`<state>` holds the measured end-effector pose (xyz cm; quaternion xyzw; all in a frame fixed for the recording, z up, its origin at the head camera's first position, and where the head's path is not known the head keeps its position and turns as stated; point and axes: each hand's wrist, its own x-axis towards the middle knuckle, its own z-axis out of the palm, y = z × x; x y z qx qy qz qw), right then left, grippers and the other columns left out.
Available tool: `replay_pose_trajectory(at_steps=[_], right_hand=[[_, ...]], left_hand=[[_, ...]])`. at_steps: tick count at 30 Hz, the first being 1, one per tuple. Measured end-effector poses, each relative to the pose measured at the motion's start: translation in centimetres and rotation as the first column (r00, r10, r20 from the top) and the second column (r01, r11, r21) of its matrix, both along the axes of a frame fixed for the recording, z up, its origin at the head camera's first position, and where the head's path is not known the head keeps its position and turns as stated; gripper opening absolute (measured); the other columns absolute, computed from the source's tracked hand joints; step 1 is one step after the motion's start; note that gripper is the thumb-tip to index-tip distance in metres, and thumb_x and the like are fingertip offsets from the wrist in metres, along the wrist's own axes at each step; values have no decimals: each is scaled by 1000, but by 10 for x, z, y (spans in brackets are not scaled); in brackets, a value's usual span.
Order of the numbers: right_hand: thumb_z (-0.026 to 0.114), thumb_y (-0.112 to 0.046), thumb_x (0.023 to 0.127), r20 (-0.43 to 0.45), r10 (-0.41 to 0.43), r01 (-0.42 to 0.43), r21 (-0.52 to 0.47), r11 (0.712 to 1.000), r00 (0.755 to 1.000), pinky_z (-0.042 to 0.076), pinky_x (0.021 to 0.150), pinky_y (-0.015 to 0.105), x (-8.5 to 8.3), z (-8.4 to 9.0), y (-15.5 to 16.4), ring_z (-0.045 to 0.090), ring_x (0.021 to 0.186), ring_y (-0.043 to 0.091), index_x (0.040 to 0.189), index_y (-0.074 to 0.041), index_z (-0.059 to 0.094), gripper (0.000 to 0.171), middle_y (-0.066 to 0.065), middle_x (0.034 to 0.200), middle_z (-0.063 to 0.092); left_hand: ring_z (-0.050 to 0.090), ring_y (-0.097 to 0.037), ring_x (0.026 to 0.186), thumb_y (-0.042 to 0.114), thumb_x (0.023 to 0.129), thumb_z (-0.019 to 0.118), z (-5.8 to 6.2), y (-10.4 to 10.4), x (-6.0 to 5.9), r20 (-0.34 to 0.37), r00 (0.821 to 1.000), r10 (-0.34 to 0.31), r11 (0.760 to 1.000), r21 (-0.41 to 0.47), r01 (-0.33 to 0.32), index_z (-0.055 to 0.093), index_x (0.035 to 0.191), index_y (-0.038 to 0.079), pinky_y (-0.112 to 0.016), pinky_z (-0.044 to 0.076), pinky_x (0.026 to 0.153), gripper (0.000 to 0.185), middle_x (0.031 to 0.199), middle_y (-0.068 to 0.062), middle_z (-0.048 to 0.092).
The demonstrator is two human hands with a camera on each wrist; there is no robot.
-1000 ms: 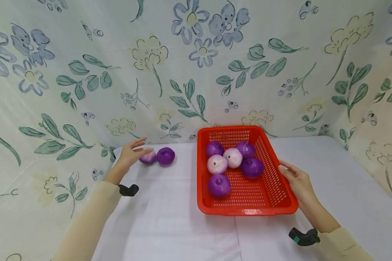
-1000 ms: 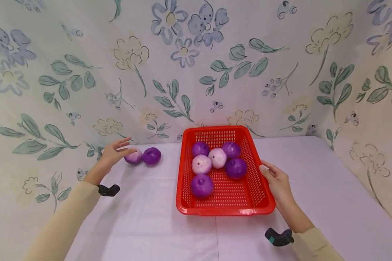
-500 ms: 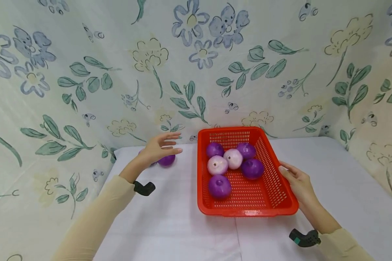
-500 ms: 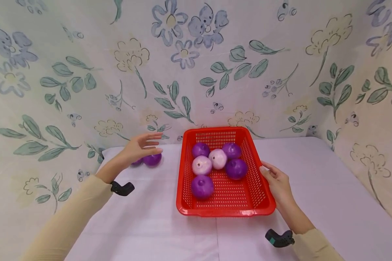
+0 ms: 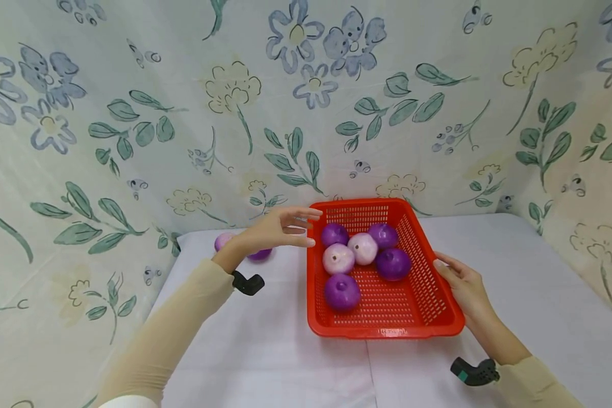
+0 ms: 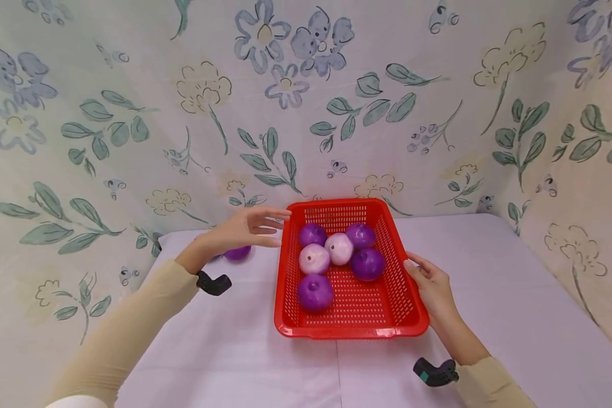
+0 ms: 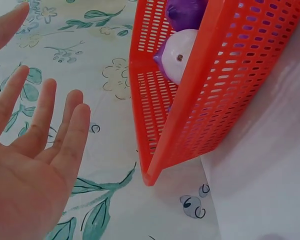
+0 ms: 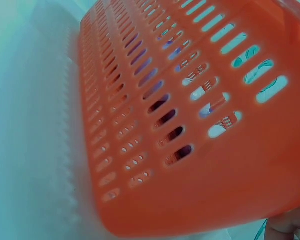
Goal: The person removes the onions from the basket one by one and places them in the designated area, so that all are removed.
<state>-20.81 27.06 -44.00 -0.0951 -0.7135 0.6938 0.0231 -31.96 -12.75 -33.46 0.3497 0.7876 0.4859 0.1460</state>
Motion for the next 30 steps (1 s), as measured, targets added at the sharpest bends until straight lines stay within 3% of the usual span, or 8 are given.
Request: replay_pose_trajectory(at_steps=[6, 9, 15, 19, 24, 30], right_hand=[[61, -35, 100, -6, 3, -3, -36, 999, 1000, 59, 73, 27, 0, 1, 0, 69, 86, 4, 153, -1, 34, 68, -17, 97, 67], [61, -35, 100, -4, 1, -1, -33, 999, 1000, 59, 73, 26, 1, 1, 0, 68, 86, 4, 153, -1, 34, 69, -17, 97, 67], [61, -36, 100, -10, -9, 9, -7, 1000, 1000, 58, 73, 24, 2, 1, 0, 67, 85, 3, 153, 0, 35, 69, -18, 96, 66], [61, -35, 100, -3, -7, 7, -23, 1000, 1000, 58, 73, 24, 2, 1, 0, 67, 85, 3, 153, 0, 34, 69, -18, 96, 66], [61, -36, 100, 12, 4, -4, -43, 999, 1000, 58, 74, 26, 1, 1, 0, 68, 86, 4, 154, -2, 33, 70, -17, 97, 66], [61, -35, 100, 0, 2, -2, -45, 999, 1000, 59, 74, 27, 0, 1, 0, 69, 86, 4, 154, -1, 34, 69, -17, 97, 67]], left_hand=[[59, -19, 119, 22, 85, 80, -2, 17, -3, 6, 997, -76, 994, -73, 76, 58, 139, 19, -44, 46, 104, 58, 133, 3, 60], [59, -21, 119, 14, 85, 80, -5, 26, -7, 23, 987, -158, 985, -74, 159, 57, 139, 15, -45, 45, 105, 58, 134, 0, 60], [60, -22, 118, 3, 85, 77, -10, 45, -9, 73, 944, -321, 941, -86, 327, 57, 139, 6, -38, 48, 101, 58, 133, -6, 61], [58, -33, 120, 2, 85, 76, -15, 56, -9, 110, 912, -396, 909, -95, 406, 59, 136, 3, -43, 48, 102, 54, 132, -7, 62], [56, -38, 122, 7, 84, 76, -19, 68, -9, 132, 887, -442, 879, -134, 458, 61, 135, 5, -50, 46, 103, 53, 132, -3, 63], [57, -36, 122, 8, 81, 80, -20, 78, -8, 190, 884, -427, 863, -206, 461, 64, 132, 8, -41, 50, 99, 53, 126, 3, 66]])
